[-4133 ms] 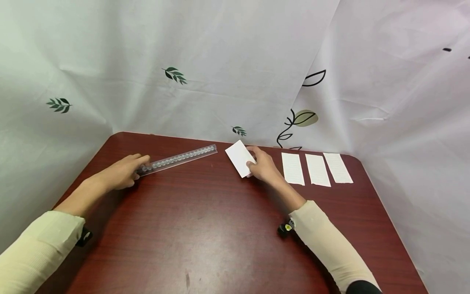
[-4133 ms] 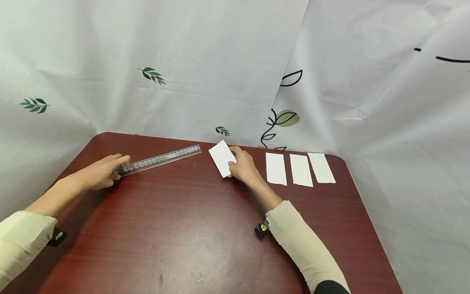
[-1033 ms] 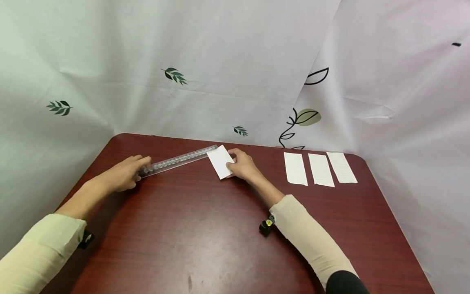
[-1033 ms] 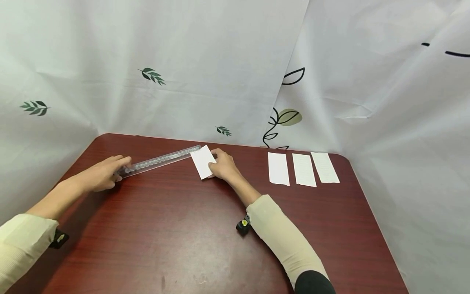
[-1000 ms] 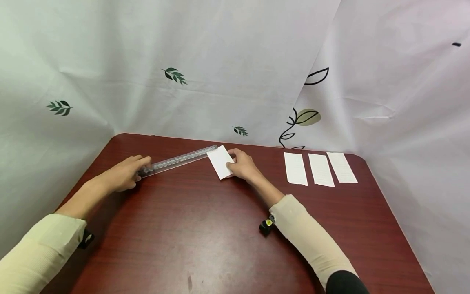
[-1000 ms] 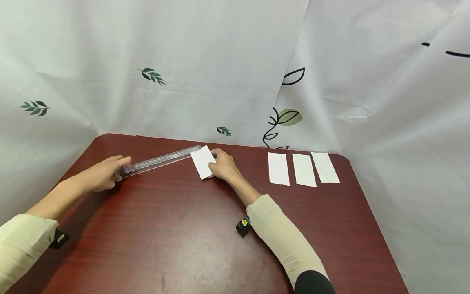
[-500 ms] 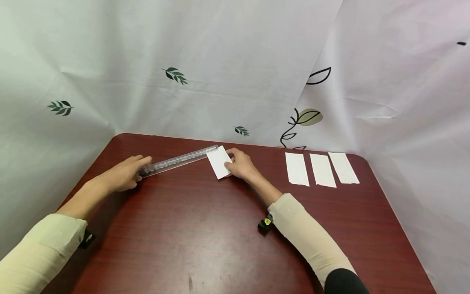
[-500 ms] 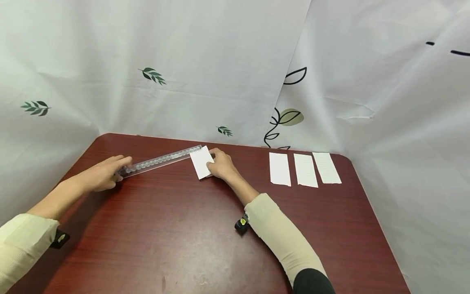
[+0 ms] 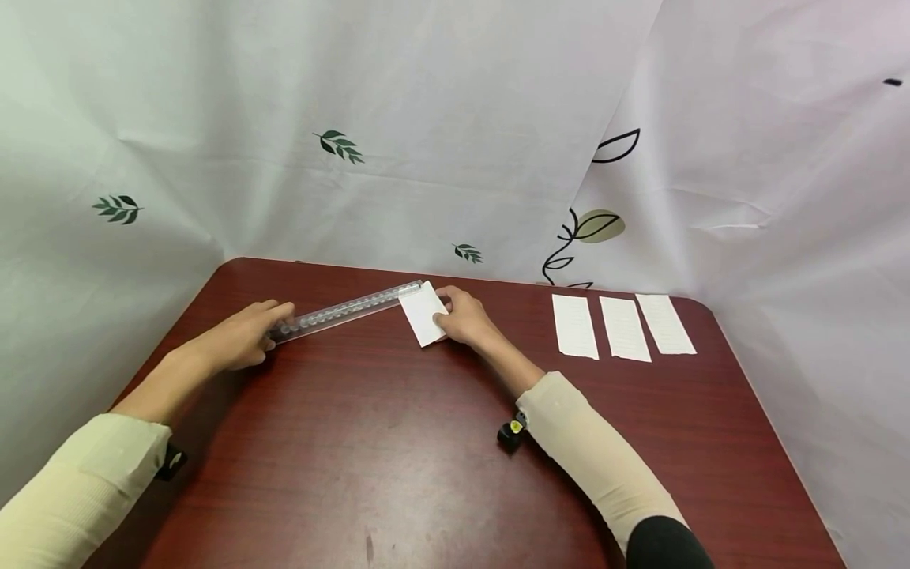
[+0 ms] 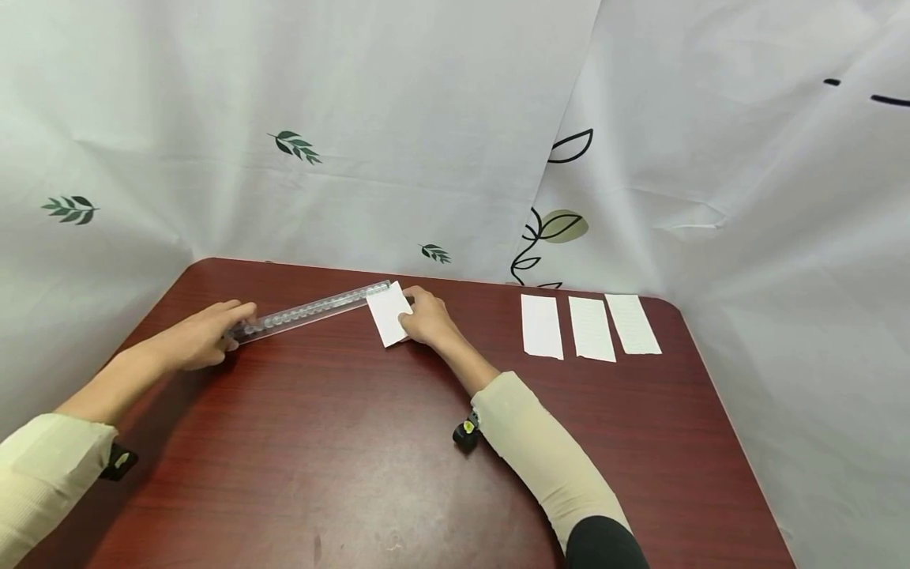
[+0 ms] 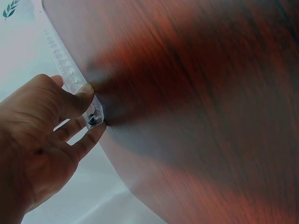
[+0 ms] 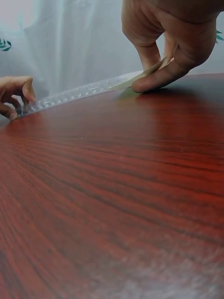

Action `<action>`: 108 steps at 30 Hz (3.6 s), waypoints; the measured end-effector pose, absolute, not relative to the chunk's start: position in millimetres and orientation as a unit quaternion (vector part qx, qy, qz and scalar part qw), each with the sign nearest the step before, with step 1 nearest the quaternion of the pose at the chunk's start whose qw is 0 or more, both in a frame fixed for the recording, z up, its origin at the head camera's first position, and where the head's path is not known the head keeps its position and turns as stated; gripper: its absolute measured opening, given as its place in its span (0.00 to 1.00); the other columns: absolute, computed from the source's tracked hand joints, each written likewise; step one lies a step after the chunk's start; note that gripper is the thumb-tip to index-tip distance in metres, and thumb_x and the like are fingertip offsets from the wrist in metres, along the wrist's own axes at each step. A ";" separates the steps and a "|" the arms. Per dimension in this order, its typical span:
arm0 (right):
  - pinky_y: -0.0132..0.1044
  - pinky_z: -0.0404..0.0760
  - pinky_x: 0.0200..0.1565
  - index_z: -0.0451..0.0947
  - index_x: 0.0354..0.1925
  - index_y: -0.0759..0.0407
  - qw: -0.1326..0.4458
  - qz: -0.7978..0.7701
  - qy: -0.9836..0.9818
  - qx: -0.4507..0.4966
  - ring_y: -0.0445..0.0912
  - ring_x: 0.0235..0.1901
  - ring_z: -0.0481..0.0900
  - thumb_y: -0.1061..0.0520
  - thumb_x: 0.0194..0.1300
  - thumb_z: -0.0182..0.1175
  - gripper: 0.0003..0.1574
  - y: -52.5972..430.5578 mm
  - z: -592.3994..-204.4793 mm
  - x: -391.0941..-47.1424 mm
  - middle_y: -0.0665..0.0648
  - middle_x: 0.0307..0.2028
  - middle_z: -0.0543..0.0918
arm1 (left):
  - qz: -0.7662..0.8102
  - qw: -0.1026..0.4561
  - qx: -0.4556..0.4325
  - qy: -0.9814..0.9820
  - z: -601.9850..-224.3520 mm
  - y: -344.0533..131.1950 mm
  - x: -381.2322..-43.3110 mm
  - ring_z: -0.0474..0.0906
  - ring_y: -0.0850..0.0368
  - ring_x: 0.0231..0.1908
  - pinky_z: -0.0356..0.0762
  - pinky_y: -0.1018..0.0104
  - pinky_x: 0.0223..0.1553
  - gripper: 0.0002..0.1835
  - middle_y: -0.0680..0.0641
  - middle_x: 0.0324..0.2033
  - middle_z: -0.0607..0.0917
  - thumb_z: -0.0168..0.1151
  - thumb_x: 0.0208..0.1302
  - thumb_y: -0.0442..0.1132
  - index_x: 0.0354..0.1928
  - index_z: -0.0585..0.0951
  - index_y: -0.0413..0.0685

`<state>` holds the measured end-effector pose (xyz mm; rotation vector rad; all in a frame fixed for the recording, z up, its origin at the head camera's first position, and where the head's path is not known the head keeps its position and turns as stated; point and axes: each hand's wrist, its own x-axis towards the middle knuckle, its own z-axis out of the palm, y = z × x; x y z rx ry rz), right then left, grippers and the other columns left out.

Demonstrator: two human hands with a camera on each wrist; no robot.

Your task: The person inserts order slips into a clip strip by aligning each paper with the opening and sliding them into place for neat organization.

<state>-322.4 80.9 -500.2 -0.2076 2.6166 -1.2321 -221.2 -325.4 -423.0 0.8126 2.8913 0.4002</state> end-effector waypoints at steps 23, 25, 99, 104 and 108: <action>0.36 0.84 0.43 0.77 0.77 0.57 0.116 -0.421 0.896 -0.083 0.49 0.43 0.86 0.63 0.73 0.67 0.36 69.8 -446.3 -279.0 0.62 0.46 0.91 | 0.133 0.047 0.265 0.954 -421.5 -325.4 -218.5 0.76 0.46 0.47 0.73 0.52 0.45 0.24 0.41 0.51 0.84 0.66 0.60 0.17 0.54 0.76 0.46; 0.37 0.84 0.45 0.76 0.78 0.57 0.126 -0.426 0.892 -0.083 0.51 0.45 0.87 0.63 0.75 0.67 0.36 69.4 -439.6 -273.3 0.64 0.49 0.91 | 0.134 0.055 0.260 0.955 -421.5 -324.8 -218.8 0.76 0.46 0.48 0.72 0.52 0.44 0.24 0.40 0.52 0.83 0.66 0.61 0.17 0.54 0.75 0.46; 0.42 0.84 0.56 0.70 0.83 0.59 0.154 -0.390 0.902 -0.106 0.52 0.53 0.86 0.58 0.81 0.66 0.39 43.1 -448.2 -267.8 0.64 0.58 0.90 | 0.132 0.049 0.271 0.952 -424.5 -326.7 -221.3 0.77 0.45 0.49 0.75 0.51 0.46 0.25 0.41 0.52 0.83 0.67 0.61 0.18 0.55 0.75 0.46; 0.46 0.84 0.61 0.68 0.84 0.58 0.152 -0.389 0.902 -0.108 0.54 0.57 0.86 0.57 0.81 0.65 0.39 41.2 -449.3 -267.4 0.65 0.61 0.89 | 0.132 0.049 0.270 0.952 -422.3 -325.8 -222.4 0.77 0.45 0.49 0.74 0.50 0.46 0.25 0.41 0.52 0.83 0.67 0.61 0.18 0.55 0.75 0.46; 0.43 0.84 0.61 0.68 0.85 0.53 0.156 -0.363 0.913 -0.105 0.49 0.56 0.86 0.53 0.80 0.67 0.41 36.7 -475.0 -286.5 0.61 0.61 0.89 | 0.134 0.051 0.270 0.952 -422.6 -325.7 -221.7 0.76 0.47 0.47 0.74 0.52 0.45 0.25 0.41 0.51 0.83 0.67 0.60 0.17 0.55 0.75 0.46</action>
